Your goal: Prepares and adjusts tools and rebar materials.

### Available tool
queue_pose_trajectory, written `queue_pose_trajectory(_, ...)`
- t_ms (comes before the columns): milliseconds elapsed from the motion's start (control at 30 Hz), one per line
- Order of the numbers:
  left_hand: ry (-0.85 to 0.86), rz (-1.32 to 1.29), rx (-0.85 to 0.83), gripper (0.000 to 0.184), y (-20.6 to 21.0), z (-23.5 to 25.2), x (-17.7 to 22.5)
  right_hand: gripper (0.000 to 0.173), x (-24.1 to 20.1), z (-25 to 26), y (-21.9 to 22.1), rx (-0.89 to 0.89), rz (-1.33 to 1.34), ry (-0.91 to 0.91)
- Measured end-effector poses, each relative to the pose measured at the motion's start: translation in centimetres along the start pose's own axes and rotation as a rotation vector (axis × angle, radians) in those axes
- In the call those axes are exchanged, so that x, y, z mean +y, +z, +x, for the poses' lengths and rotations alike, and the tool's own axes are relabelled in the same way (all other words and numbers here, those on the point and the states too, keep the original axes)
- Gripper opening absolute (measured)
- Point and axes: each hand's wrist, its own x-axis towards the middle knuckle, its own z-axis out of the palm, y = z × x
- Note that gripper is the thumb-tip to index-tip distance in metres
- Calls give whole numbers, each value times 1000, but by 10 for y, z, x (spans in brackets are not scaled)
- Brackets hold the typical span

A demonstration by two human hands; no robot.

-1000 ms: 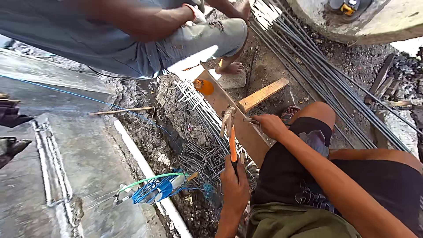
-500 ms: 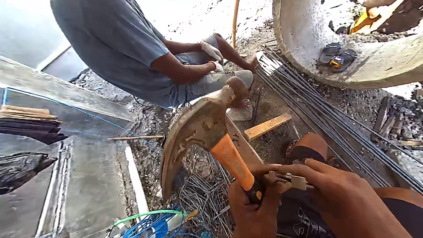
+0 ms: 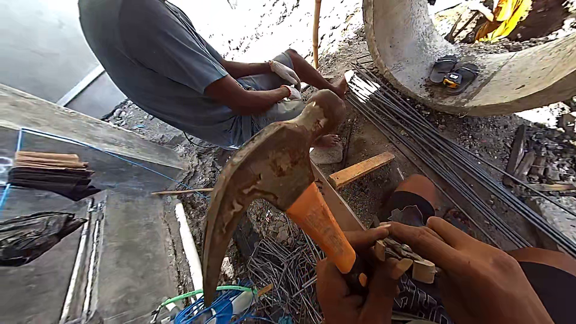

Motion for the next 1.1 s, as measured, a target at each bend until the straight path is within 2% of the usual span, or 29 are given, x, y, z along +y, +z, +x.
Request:
queue_pose_trajectory(267,55,163,3,21,3,1,-1,51,4,-2,10,89,-92,2)
queue_pose_trajectory(433,92,193,20,22,6,2,-5,46,12,-4,22,162,-116,-26)
queue_pose_trajectory(567,43,188,53,20,9,5,-8,45,20,-5,33,247,-188,-41)
queue_pose_trajectory(667,-20,150,43,18,9,7,-13,50,24,-3,37,233,-159,-14)
queue_pose_trajectory(733,-72,102,-22,16,4,7,-15,46,35,-3,41,159,38,-23)
queue_pose_trajectory(833,-218,17,-163,19,-8,8,-11,19,69,-2,42,-171,599,-67)
queue_pose_trajectory(900,-362,-22,-223,15,-10,8,-6,20,88,6,41,-425,939,-81)
queue_pose_trajectory(967,-477,-21,-240,12,-11,8,-3,21,100,14,42,-597,1109,-85)
queue_pose_trajectory(1100,-511,-13,-258,15,-14,9,-12,23,114,17,58,-757,1308,-74)
